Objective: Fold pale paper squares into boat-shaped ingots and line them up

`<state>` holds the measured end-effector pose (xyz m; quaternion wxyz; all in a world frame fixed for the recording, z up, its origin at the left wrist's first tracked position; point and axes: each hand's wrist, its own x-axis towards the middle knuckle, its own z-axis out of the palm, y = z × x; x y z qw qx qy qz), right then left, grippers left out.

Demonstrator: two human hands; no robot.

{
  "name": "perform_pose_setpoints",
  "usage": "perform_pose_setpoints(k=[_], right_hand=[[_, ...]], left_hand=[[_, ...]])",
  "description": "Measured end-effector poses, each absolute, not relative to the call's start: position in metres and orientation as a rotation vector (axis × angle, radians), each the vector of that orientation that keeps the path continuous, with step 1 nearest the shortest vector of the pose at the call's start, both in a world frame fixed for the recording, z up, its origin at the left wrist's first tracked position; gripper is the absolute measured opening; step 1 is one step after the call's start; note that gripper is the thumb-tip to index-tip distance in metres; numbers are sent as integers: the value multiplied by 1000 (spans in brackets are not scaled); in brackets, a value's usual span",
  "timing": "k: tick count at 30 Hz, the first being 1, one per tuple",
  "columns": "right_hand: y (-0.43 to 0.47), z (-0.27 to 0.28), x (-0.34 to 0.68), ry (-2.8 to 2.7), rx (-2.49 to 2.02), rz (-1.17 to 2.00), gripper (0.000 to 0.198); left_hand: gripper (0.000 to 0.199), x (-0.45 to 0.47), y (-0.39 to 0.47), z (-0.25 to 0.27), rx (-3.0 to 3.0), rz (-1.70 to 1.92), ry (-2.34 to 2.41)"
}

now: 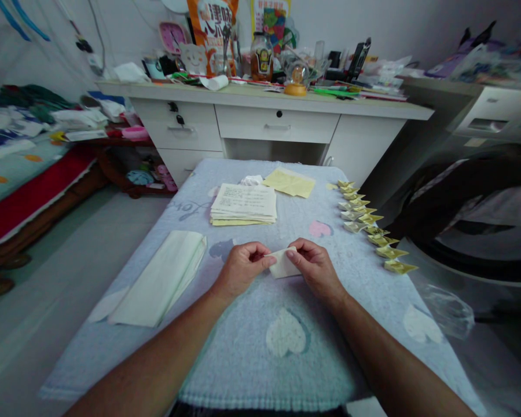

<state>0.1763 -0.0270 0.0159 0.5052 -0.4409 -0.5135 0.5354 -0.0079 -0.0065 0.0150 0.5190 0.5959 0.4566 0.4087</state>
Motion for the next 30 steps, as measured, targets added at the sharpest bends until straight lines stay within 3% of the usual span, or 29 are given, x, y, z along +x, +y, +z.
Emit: perform_pose_setpoints(k=[19,30], right_hand=[[-27,20,174,-1225,-1051,1352,33],[-25,10,177,-1351,-999,1429,27]], left_hand=[[22,-8,-7,15,1444,938,1041],[17,-10,-6,17,1348,1063,1082]])
